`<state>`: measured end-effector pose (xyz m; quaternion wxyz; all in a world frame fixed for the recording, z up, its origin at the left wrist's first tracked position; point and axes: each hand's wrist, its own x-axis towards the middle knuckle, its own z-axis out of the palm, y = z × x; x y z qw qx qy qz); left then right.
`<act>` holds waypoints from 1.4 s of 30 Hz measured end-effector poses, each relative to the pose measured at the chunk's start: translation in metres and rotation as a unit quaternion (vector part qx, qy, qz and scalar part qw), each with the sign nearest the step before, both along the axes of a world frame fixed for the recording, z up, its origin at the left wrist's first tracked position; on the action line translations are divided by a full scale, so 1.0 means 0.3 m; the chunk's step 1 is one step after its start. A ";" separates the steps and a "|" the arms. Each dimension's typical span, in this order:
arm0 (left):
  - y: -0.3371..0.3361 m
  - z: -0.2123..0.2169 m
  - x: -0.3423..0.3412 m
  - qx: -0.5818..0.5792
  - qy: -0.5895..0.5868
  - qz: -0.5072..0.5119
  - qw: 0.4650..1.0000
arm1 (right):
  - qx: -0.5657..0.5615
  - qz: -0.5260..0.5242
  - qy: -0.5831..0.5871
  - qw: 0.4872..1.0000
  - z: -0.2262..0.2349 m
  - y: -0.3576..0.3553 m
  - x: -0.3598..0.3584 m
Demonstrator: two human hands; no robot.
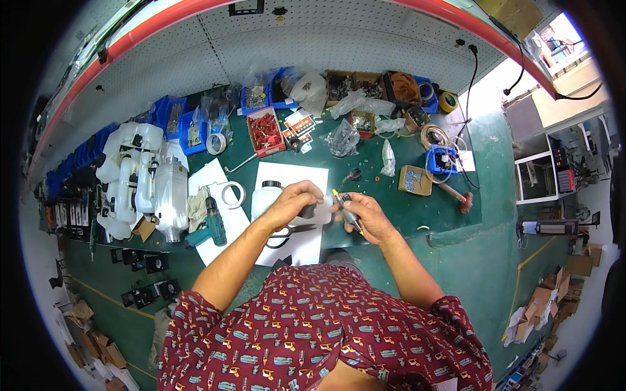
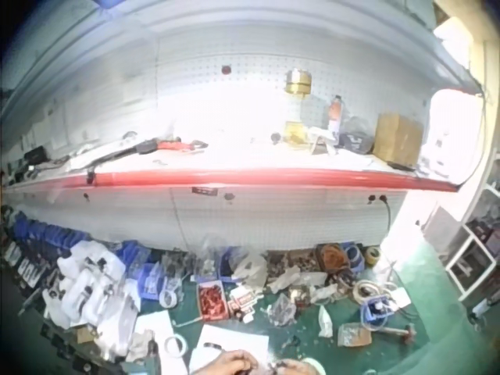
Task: The person assembles a white plastic container by attaching a black cap and securing it with tape. They use scissors to cut tape and a hammer to tap the cap into place. The person handles multiple containers and components on a cluttered workbench.
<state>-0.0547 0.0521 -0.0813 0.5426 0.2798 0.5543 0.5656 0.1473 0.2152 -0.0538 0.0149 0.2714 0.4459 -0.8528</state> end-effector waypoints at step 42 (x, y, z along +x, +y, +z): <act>-0.031 0.131 0.179 0.022 0.160 0.006 0.987 | -0.086 -0.349 0.008 0.933 -0.013 -0.088 -0.251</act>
